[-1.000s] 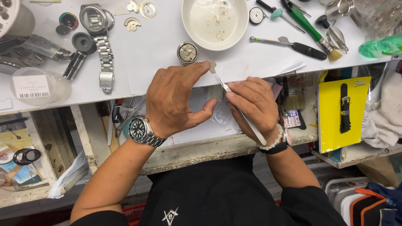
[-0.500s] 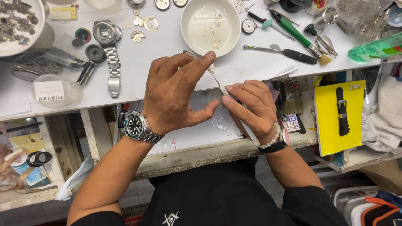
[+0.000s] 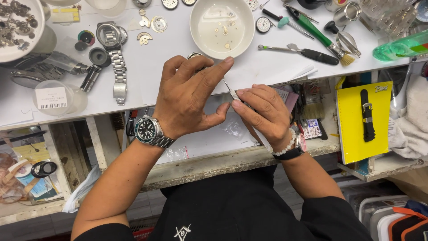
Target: Adjusting and assembling tiny components of a watch movement using precision tools like tweezers and a screwdriver.
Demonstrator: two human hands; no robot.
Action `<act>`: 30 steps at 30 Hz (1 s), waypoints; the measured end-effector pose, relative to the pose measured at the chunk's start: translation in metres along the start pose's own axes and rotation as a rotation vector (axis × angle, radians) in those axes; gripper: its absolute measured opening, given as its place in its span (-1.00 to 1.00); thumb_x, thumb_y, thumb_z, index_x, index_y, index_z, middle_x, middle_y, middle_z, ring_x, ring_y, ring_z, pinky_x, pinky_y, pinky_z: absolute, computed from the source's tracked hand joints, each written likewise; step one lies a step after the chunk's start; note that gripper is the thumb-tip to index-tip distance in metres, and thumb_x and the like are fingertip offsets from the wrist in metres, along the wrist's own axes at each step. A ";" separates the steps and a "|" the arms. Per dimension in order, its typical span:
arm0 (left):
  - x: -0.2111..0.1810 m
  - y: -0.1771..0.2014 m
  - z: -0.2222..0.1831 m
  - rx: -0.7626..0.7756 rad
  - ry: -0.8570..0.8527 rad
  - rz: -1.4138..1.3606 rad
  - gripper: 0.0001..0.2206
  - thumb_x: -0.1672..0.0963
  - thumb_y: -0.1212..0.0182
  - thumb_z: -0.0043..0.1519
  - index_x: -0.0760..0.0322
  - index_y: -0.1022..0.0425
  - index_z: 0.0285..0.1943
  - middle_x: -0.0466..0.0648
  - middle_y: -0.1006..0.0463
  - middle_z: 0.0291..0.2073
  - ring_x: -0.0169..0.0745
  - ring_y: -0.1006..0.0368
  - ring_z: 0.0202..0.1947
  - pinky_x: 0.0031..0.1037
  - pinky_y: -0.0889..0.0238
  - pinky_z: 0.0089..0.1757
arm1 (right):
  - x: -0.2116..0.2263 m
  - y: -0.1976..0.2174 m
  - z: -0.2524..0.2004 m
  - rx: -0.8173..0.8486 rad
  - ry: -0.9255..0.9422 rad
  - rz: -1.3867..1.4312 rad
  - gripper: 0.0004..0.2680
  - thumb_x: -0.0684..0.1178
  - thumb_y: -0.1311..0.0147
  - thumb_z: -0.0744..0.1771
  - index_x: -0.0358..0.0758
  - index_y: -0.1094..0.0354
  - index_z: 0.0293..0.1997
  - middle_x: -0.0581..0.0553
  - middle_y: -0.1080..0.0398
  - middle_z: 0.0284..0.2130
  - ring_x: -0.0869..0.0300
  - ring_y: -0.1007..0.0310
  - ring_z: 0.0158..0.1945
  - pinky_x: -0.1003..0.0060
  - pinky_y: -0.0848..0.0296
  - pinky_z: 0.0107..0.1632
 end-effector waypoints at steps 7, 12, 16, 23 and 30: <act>0.000 0.000 0.002 -0.006 -0.015 0.016 -0.47 0.01 -0.29 0.29 0.27 -0.32 0.41 -0.21 -0.70 -0.21 -0.09 -0.58 0.06 -0.22 -0.14 0.05 | -0.001 -0.003 -0.002 -0.003 -0.014 0.009 -0.85 -0.35 -0.15 0.40 -0.39 -0.42 0.07 -0.37 -0.48 -0.06 -0.11 -0.58 -0.06 -0.07 -0.60 0.04; 0.001 0.000 0.002 -0.027 -0.030 0.040 -0.49 0.00 -0.26 0.30 0.25 -0.35 0.39 -0.21 -0.71 -0.25 -0.04 -0.58 0.09 -0.18 -0.13 0.11 | -0.003 -0.004 -0.006 0.003 -0.016 0.020 -0.83 -0.37 -0.16 0.39 -0.38 -0.41 0.09 -0.38 -0.47 -0.04 -0.11 -0.58 -0.08 -0.07 -0.59 0.09; 0.000 0.000 0.003 -0.031 -0.031 0.032 -0.51 0.00 -0.24 0.31 0.26 -0.35 0.38 -0.23 -0.72 -0.20 -0.05 -0.57 0.09 -0.14 -0.11 0.12 | -0.002 -0.004 -0.006 0.006 -0.022 0.018 -0.83 -0.35 -0.17 0.39 -0.37 -0.41 0.09 -0.38 -0.48 -0.04 -0.11 -0.59 -0.08 -0.08 -0.58 0.09; 0.003 0.002 0.000 -0.051 0.020 0.003 -0.44 -0.05 -0.28 0.30 0.26 -0.32 0.40 -0.14 -0.71 -0.24 -0.01 -0.54 0.15 -0.10 -0.10 0.17 | -0.001 -0.002 -0.004 0.008 -0.033 0.021 -0.84 -0.34 -0.15 0.40 -0.38 -0.41 0.10 -0.38 -0.47 -0.03 -0.12 -0.59 -0.06 -0.09 -0.58 0.10; 0.011 0.011 -0.002 -0.110 0.129 -0.061 -0.35 -0.13 -0.29 0.27 0.27 -0.26 0.42 -0.04 -0.64 0.14 0.02 -0.57 0.15 -0.08 -0.17 0.16 | -0.028 0.005 -0.007 -0.065 -0.034 0.044 -0.75 -0.37 -0.26 0.38 -0.32 -0.39 0.17 -0.35 -0.47 0.04 -0.10 -0.53 -0.01 0.03 -0.62 0.03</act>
Point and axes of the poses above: each hand's wrist, its own z-axis towards the middle knuckle, its own y-axis out of the back of the hand, x = y × z, the point moved 4 cm from there along z, towards the middle knuckle
